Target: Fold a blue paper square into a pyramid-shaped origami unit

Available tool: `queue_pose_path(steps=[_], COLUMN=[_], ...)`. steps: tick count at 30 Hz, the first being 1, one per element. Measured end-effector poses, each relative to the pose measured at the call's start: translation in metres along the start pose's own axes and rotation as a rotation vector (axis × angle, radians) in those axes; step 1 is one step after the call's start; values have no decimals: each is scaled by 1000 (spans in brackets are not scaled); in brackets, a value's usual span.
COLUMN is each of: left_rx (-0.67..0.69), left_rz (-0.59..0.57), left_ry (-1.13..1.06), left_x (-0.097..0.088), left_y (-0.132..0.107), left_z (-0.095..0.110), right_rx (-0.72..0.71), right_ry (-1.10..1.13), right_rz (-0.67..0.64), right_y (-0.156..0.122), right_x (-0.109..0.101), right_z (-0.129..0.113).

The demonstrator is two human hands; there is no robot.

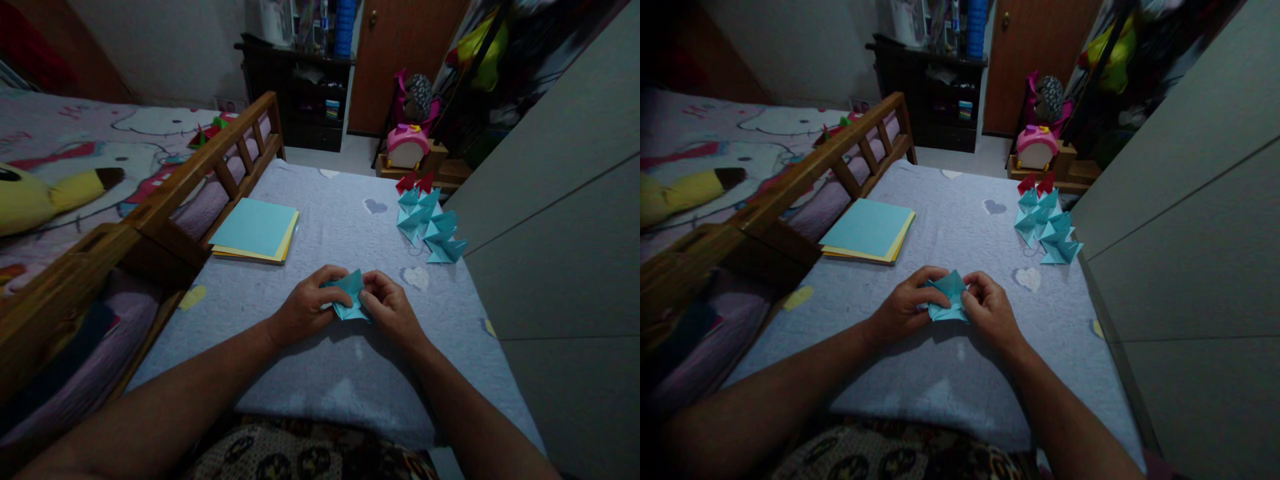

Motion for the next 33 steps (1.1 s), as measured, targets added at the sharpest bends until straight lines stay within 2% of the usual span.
queue_pose_path(steps=[5,10,13,16,20,25,33], left_rx=[21,41,39,-3,-84,-146,-173], left_rz=[-12,-9,3,39,95,120,90], left_ry=[23,7,0,-19,-108,-233,-236], left_x=[1,0,-3,-8,-14,-15,-12], left_y=[1,3,5,6,5,5,5], left_z=[1,2,2,-1,-7,-9,-11], right_rx=[-45,-145,-161,-187,-386,-562,-603], right_ry=[-40,-136,-104,30,25,-112,-203], right_rz=[-27,-56,-88,-49,56,-55,-66], right_y=[0,-3,-5,-6,-12,-19,-19], right_x=[2,4,4,-3,-16,-7,-5], right_z=[1,-11,-16,-20,-39,-53,-53])
Point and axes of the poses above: each hand's wrist, its own y-axis towards the middle knuckle, its own x-axis out of the palm, z = x × y, the point moved 8 cm from there along y, towards the middle knuckle, and after that the axes turned 7 degrees about z, right-handed, at the moved point
